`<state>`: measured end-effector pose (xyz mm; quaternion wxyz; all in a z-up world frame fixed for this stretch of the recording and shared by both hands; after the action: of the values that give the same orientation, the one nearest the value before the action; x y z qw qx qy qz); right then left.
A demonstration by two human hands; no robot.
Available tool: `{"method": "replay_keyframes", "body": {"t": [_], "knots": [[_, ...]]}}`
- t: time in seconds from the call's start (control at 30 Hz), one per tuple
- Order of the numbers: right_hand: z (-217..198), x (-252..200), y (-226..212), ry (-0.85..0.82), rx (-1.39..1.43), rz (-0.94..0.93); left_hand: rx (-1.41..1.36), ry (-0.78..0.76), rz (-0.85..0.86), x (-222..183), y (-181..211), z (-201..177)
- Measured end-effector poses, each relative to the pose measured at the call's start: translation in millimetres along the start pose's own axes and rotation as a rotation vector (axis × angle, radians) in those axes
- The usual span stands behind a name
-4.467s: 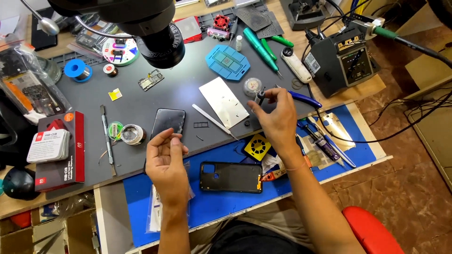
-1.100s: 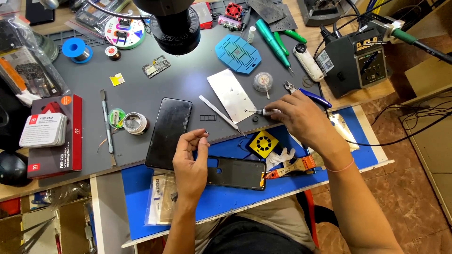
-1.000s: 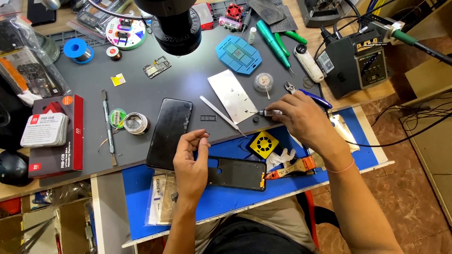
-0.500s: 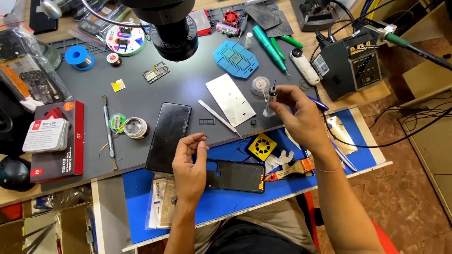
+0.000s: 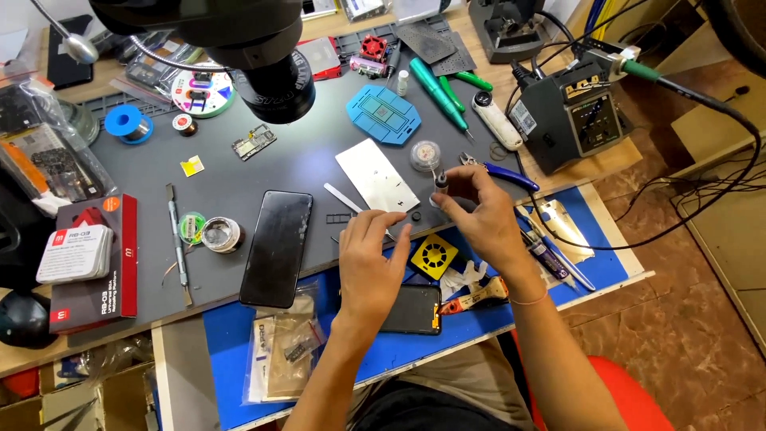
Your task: Disassembling, cleaning, and inspecting a smartphone at a repair bench.
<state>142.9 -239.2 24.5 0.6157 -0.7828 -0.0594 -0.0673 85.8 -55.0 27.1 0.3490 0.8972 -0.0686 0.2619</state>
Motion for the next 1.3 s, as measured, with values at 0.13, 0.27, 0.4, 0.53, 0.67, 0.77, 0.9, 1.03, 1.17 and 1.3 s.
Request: {"method": "replay_keyframes", "body": {"t": [0.13,0.27,0.4,0.53,0.67,0.77,0.9,1.03,1.17,1.3], "knots": [[-4,-1,12,0.027,0.008,0.014,0.009,-0.029,-0.025,-3,-3,-2],[-2,-1,9,0.043,0.052,0.027,-0.019,0.016,-0.049,-10,-12,-7],[2,0,8,0.052,0.052,0.021,-0.049,0.049,-0.098,-14,-15,-15],[2,-2,-2,0.034,0.034,-0.007,-0.069,0.081,-0.098,-14,-17,-29],[-9,-7,-13,0.018,-0.068,-0.034,-0.085,0.126,-0.132,-18,-24,-45],[-14,-11,-18,0.025,-0.096,-0.056,-0.082,0.159,-0.161,-23,-27,-54],[-22,-16,-20,-0.01,-0.143,-0.167,-0.108,0.127,-0.232,-28,-26,-65],[-31,-24,-12,0.06,-0.188,-0.267,-0.076,0.147,-0.256,-28,-35,-74],[-38,-39,2,0.172,-0.108,-0.112,-0.011,0.278,-0.283,-26,-44,-93],[-12,-53,-16,0.065,-0.064,-0.132,0.006,0.304,-0.342,-26,-53,-101]]}}
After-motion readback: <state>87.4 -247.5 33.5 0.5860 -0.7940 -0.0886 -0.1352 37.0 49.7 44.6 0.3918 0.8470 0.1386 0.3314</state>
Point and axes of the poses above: each hand's wrist, its own x-axis towards the middle knuckle, its own z-axis out of the palm, y = z × x, the point moved 5 cm from there along x, towards the middle knuckle, and after that the axes turned 11 degrees about x, right-handed, at the moved point
